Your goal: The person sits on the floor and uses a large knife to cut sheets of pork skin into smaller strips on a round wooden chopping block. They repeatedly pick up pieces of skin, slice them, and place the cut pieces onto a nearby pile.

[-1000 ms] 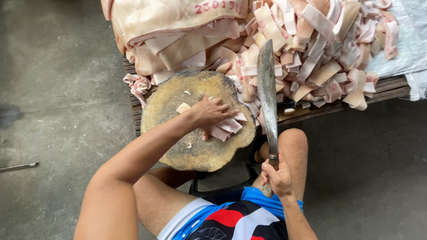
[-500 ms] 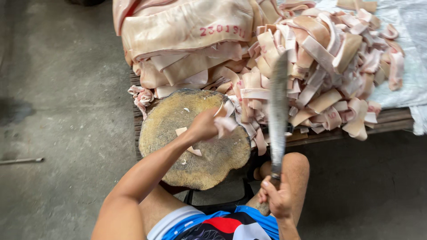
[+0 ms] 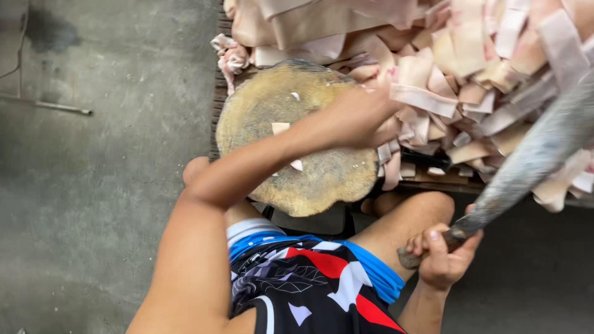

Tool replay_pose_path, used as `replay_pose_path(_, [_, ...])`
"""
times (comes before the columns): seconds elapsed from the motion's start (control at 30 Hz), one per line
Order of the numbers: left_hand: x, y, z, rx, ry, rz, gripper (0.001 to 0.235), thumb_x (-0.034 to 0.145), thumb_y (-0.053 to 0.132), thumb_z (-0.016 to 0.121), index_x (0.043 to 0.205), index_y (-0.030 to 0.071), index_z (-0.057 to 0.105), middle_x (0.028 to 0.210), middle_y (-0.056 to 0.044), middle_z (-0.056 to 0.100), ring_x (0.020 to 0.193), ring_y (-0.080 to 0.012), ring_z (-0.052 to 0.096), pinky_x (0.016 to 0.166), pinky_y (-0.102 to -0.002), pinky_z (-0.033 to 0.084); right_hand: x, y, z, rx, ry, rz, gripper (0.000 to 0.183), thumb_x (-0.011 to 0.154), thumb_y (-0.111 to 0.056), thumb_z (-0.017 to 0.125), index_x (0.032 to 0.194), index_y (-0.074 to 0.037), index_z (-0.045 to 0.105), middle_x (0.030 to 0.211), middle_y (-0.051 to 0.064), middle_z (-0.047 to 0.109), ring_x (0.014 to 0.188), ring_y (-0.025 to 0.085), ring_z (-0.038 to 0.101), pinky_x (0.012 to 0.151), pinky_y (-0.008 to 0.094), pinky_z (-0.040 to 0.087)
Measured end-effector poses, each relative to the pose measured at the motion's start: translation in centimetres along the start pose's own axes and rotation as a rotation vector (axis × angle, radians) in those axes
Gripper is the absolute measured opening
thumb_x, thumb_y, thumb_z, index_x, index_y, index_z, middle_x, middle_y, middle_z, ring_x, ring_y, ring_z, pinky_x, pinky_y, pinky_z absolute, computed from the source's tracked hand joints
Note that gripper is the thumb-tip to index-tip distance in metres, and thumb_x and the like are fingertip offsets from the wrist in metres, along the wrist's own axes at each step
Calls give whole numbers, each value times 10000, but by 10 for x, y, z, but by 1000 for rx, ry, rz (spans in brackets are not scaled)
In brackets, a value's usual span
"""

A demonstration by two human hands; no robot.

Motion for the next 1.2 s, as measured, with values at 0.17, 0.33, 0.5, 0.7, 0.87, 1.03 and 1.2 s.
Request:
replay_pose_path(0.17, [-170,-33,35,222,-84,-378,474,676,50,688,1147,101,673,1280,-231,534,1078,-432,523,726,-530,547,-7,76,15,-110,-223,285,496,973,41,528,1422,-35,330,764,51,533,534,128,531,490,313,508])
replay_pose_path(0.33, [-188,-56,29,58,222,-449,207,895,143,695,1093,87,678,1059,-112,612,963,-327,614,842,-442,542,-23,128,33,-189,-278,444,660,914,8,562,1528,-63,330,678,16,523,460,97,513,404,262,468])
replay_pose_path(0.5, [-90,6,-19,-514,461,-173,287,982,164,650,1248,56,658,1164,-130,627,1034,-234,666,928,-361,592,-37,138,31,-133,-234,460,676,921,11,561,1544,-88,319,643,23,503,440,99,502,389,269,464])
replay_pose_path(0.7, [17,53,-69,-608,475,110,432,984,211,636,1398,92,612,1340,-137,627,1034,-229,710,931,-364,633,-17,121,24,-35,-178,349,691,907,25,551,1542,-121,324,724,27,511,456,103,505,394,277,464])
replay_pose_path(0.87, [-42,-54,-36,-667,541,-264,206,993,132,634,1163,92,744,1181,-106,722,1050,-223,728,915,-330,617,15,107,35,71,-148,370,578,907,25,522,1437,-138,360,749,39,530,475,115,489,420,308,477])
replay_pose_path(1.03, [-63,-189,-51,-238,738,-353,318,976,164,695,1281,80,666,1344,-143,667,1247,-278,648,1050,-388,557,55,101,82,115,-217,387,600,918,9,539,1477,-157,398,723,37,508,487,111,489,449,305,484])
replay_pose_path(1.2, [-40,-330,-152,246,612,-579,1254,718,519,925,1583,30,161,1630,-244,195,1512,-431,166,1235,-549,166,77,141,122,102,-307,374,382,973,-5,565,1332,-66,452,714,57,518,498,139,525,468,320,506])
Point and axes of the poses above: each hand's wrist, its own x-axis towards the middle knuckle, its own z-axis out of the palm, y = z × x, the point moved 6 cm from there along x, towards the middle knuckle
